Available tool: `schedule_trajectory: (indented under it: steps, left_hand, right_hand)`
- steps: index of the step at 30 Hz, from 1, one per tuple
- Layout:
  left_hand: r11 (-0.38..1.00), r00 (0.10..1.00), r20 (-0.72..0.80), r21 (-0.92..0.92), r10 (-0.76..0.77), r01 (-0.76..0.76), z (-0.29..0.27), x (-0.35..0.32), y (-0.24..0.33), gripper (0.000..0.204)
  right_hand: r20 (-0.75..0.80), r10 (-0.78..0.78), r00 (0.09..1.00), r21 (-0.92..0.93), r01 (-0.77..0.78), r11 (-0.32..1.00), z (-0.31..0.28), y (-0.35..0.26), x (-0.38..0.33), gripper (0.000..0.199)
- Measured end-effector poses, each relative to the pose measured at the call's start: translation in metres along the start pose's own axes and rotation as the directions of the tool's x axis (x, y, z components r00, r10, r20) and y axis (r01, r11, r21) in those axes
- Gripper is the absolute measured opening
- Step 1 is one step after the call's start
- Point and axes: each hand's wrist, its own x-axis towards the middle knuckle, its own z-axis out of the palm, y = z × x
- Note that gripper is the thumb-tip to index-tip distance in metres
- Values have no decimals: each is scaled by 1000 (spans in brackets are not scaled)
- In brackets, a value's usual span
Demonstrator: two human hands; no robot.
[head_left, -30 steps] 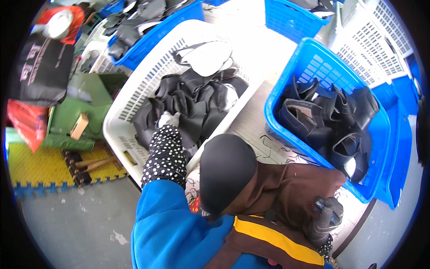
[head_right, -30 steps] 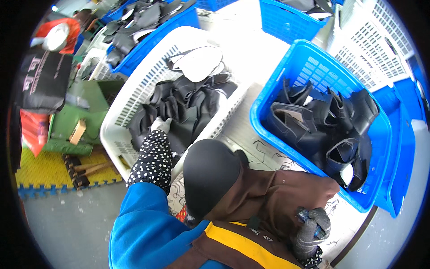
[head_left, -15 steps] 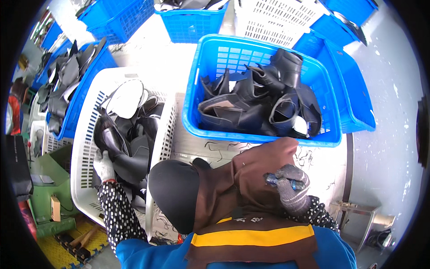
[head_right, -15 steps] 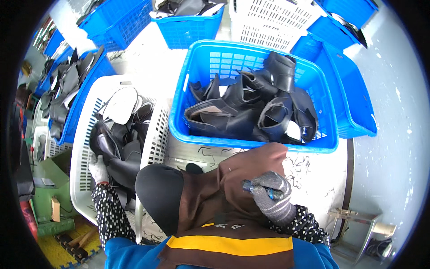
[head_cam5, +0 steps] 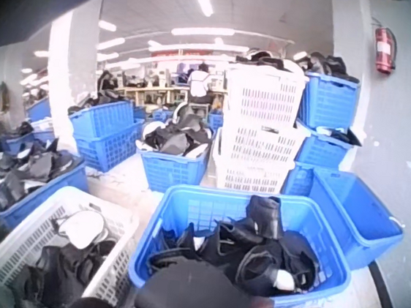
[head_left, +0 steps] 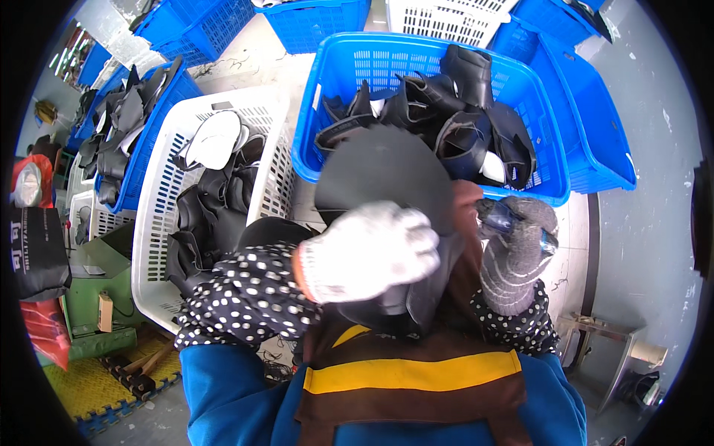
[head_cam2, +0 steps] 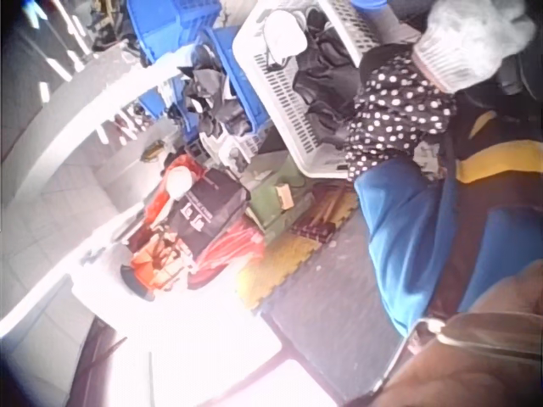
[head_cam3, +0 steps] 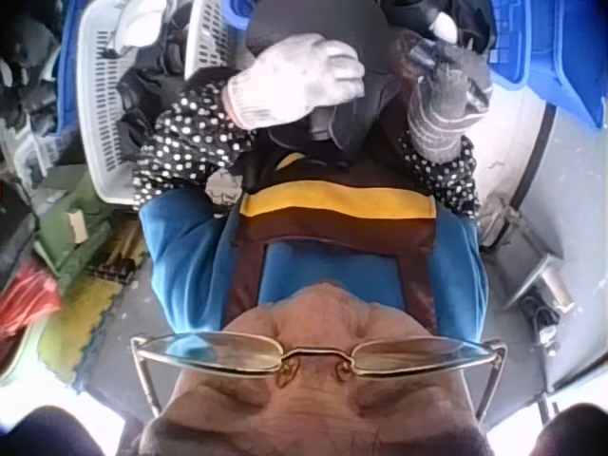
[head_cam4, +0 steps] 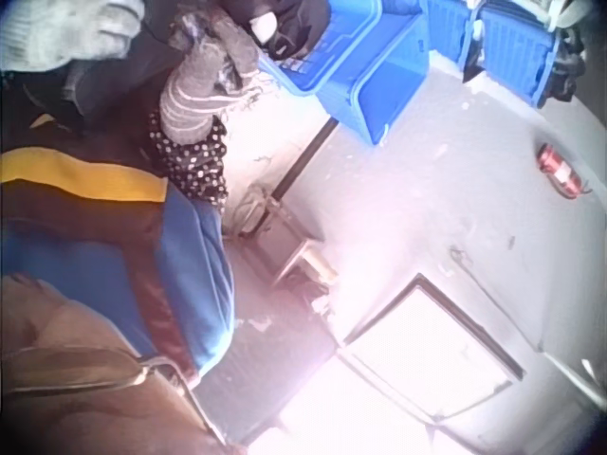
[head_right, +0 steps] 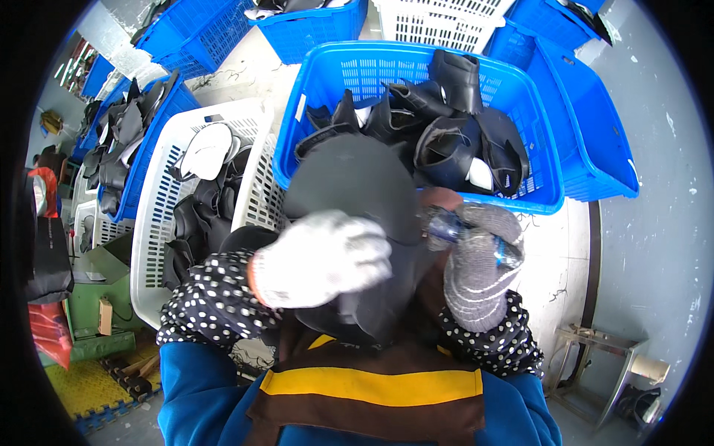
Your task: The person sits on the floor and repeatedly picks up black shoes from a white basket, wipes them with a small tool, and places them into a blue basket. The person handles each shoe individually, turning it over to wipe different surfaces before moving to the next one.
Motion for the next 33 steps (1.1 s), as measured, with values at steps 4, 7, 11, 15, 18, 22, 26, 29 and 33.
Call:
schedule_trajectory:
  steps: [4,7,11,15,18,22,26,29,33]
  left_hand:
    - [968,992,-79,-226,94,-109,19,33,33,33]
    - [958,975,-125,-200,182,-205,20,34,44,33]
    - [873,975,-64,-436,211,-218,20,31,46,35]
    - [821,964,-160,-506,214,-266,20,30,41,39]
    - [630,863,-396,-767,-314,-123,15,15,35,25]
    - [307,350,-229,-934,-908,185,24,-12,21,25]
    - [-16,532,157,-966,-832,260,64,-16,19,48]
    - [-39,584,157,-977,-796,209,86,-16,22,52]
    - [-208,608,162,-978,-777,-5,91,-10,21,38]
  right_hand:
    - [153,11,988,131,-31,991,-14,14,-8,36]
    - [345,44,938,116,-89,989,-21,23,-9,42]
    - [445,98,890,142,-178,974,-14,23,-3,47]
    - [529,20,848,62,-62,996,-1,22,9,48]
    - [483,72,873,40,-104,994,2,25,11,44]
    - [348,197,917,236,-288,928,5,28,2,40]
    - [337,302,892,300,-405,864,3,15,-7,43]
    - [279,361,890,295,-437,850,3,5,-11,45]
    - [375,296,879,386,-438,812,3,8,-7,36]
